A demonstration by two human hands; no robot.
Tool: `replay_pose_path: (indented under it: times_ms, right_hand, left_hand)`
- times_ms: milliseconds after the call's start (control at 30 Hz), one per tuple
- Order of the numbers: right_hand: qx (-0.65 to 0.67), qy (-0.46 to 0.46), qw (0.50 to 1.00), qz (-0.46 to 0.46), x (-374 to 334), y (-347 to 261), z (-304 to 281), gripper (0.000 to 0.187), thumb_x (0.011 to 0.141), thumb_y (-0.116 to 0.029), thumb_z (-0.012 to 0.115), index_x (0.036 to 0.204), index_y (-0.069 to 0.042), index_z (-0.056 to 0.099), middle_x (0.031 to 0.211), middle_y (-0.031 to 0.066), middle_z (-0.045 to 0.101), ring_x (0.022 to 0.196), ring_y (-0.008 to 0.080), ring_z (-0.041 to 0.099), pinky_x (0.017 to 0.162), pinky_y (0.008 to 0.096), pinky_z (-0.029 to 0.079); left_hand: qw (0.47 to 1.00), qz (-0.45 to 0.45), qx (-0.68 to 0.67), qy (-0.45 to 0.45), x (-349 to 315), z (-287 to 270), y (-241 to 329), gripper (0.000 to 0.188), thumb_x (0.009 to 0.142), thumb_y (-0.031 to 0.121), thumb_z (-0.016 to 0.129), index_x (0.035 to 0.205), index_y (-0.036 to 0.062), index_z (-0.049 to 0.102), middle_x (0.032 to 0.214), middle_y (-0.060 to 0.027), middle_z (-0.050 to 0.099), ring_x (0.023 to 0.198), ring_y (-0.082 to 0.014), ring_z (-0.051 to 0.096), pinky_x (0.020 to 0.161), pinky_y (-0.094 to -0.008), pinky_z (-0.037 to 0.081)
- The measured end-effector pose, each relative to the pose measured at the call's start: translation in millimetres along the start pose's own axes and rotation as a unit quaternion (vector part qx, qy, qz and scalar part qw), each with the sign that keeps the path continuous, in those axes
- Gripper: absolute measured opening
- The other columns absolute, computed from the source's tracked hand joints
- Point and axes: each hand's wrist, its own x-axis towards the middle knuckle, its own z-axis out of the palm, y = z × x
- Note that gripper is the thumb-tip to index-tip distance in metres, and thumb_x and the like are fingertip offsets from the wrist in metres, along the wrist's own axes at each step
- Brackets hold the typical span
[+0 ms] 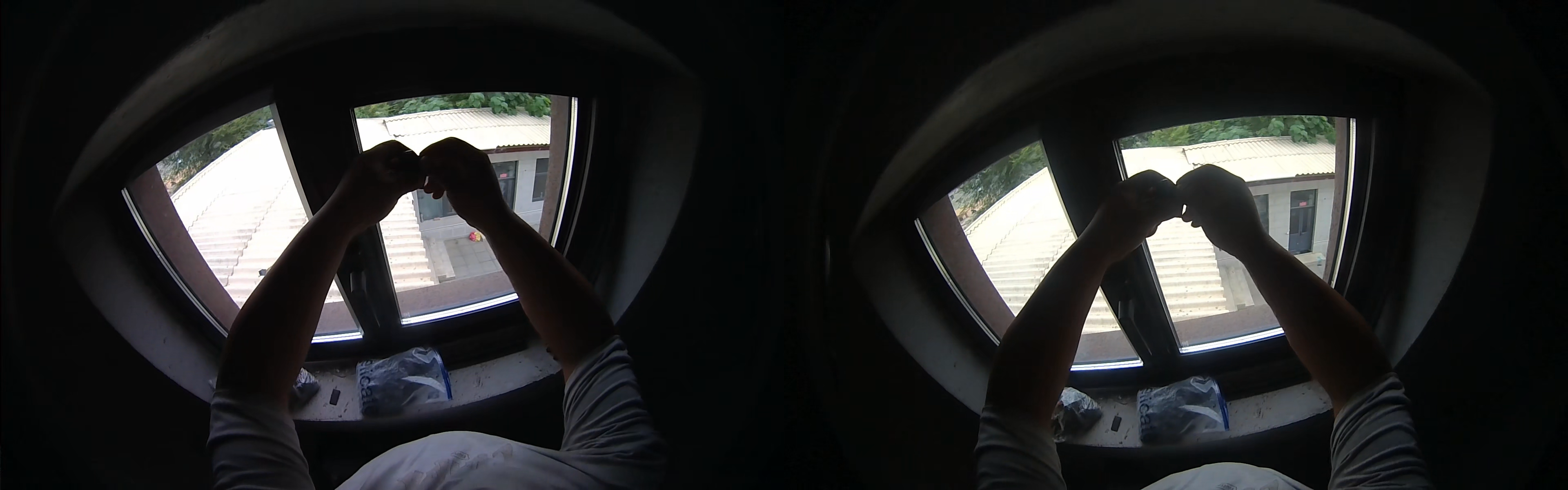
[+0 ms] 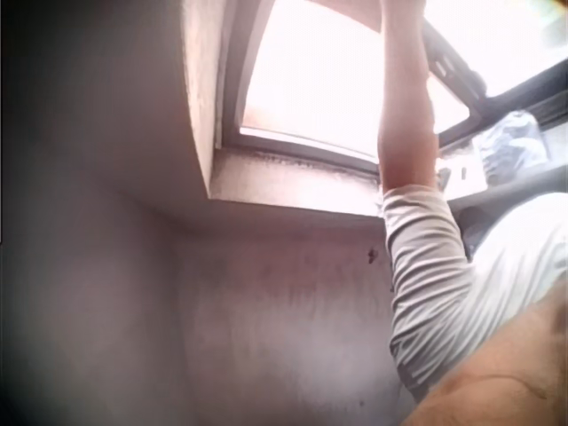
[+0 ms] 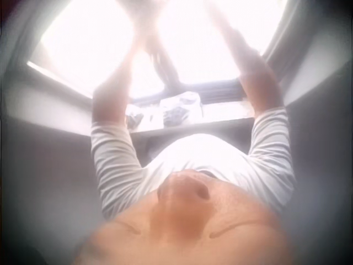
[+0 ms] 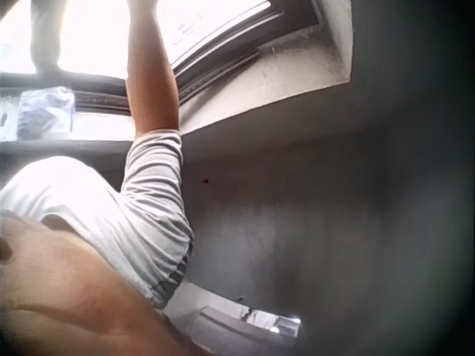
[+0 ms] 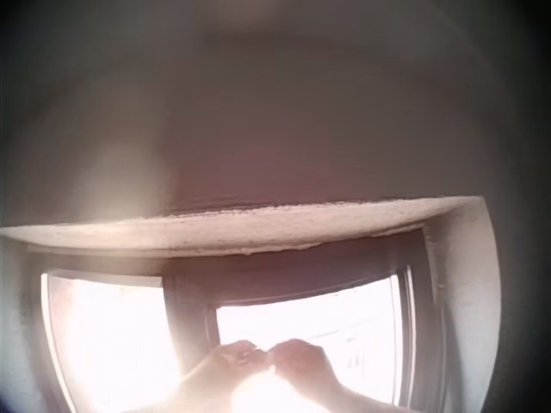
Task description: The person installs small hardware pieces into the upper frame of a window using a screwdriver. They repeatedly pick up pieces from the windowsill, align them in the frame, and tighten them. The window remains open during the process.
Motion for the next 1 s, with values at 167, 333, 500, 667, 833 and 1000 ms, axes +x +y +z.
replay_pose_path:
  times_ms: [167,333,500,667,833,1000]
  right_hand:
    - [-0.045,0.043,0.996,-0.068,9.1,-0.1,2.4,0.012,0.087,0.0,0.072,0.098,-0.003,0.071,0.087,0.0093,0.07,0.082,0.0187,0.07,0.071,0.0306,0.059]
    - [-0.298,0.189,0.902,-0.25,31.7,-8.2,8.9,0.005,0.093,-0.011,0.069,0.096,-0.008,0.069,0.092,0.0074,0.069,0.079,0.0201,0.068,0.069,0.0338,0.058]
    - [-0.35,0.214,0.835,-0.367,70.2,1.1,3.5,0.014,0.098,-0.02,0.067,0.109,-0.012,0.07,0.092,0.0046,0.074,0.07,0.0138,0.068,0.06,0.0261,0.055]
    - [-0.408,0.232,0.81,-0.352,83.1,4.2,5.3,0.017,0.099,-0.026,0.066,0.113,-0.016,0.071,0.086,0.0024,0.073,0.066,0.0126,0.068,0.057,0.0249,0.055]
    - [-0.391,0.289,0.729,-0.482,102.9,16.5,5.8,0.017,0.09,-0.011,0.072,0.107,-0.015,0.072,0.086,0.0025,0.073,0.061,0.0127,0.066,0.044,0.0214,0.049]
    - [-0.367,0.278,0.764,-0.452,85.5,6.3,5.9,0.017,0.084,-0.004,0.072,0.1,-0.01,0.073,0.09,0.0106,0.072,0.073,0.0257,0.069,0.06,0.0339,0.056]
  left_hand:
    - [0.985,0.109,0.061,0.116,1.3,-4.9,-10.6,0.021,0.099,0.023,0.067,0.106,0.0028,0.066,0.099,-0.0108,0.072,0.093,-0.0204,0.072,0.082,-0.0345,0.059]
    - [0.896,0.233,0.274,0.261,9.7,-11.0,-29.4,0.012,0.098,0.016,0.066,0.098,0.0036,0.066,0.09,-0.0096,0.071,0.079,-0.0188,0.071,0.07,-0.0317,0.059]
    - [0.75,0.388,0.428,0.322,25.0,-18.1,-33.0,0.02,0.094,0.017,0.071,0.077,0.0084,0.066,0.064,-0.0032,0.064,0.057,-0.0117,0.063,0.051,-0.025,0.052]
    - [0.747,0.362,0.472,0.295,28.1,-16.7,-42.3,0.02,0.092,0.021,0.073,0.077,0.0098,0.067,0.065,-0.0022,0.064,0.052,-0.0102,0.061,0.046,-0.0232,0.05]
    - [0.713,0.362,0.521,0.298,27.7,-15.6,-45.9,0.016,0.092,0.02,0.073,0.079,0.0114,0.069,0.067,-0.0017,0.066,0.056,-0.0091,0.064,0.046,-0.0214,0.05]
    - [0.709,0.414,0.471,0.323,33.2,-12.9,-49.2,0.015,0.092,0.018,0.072,0.079,0.0115,0.069,0.068,-0.0018,0.067,0.058,-0.0093,0.065,0.047,-0.0204,0.051]
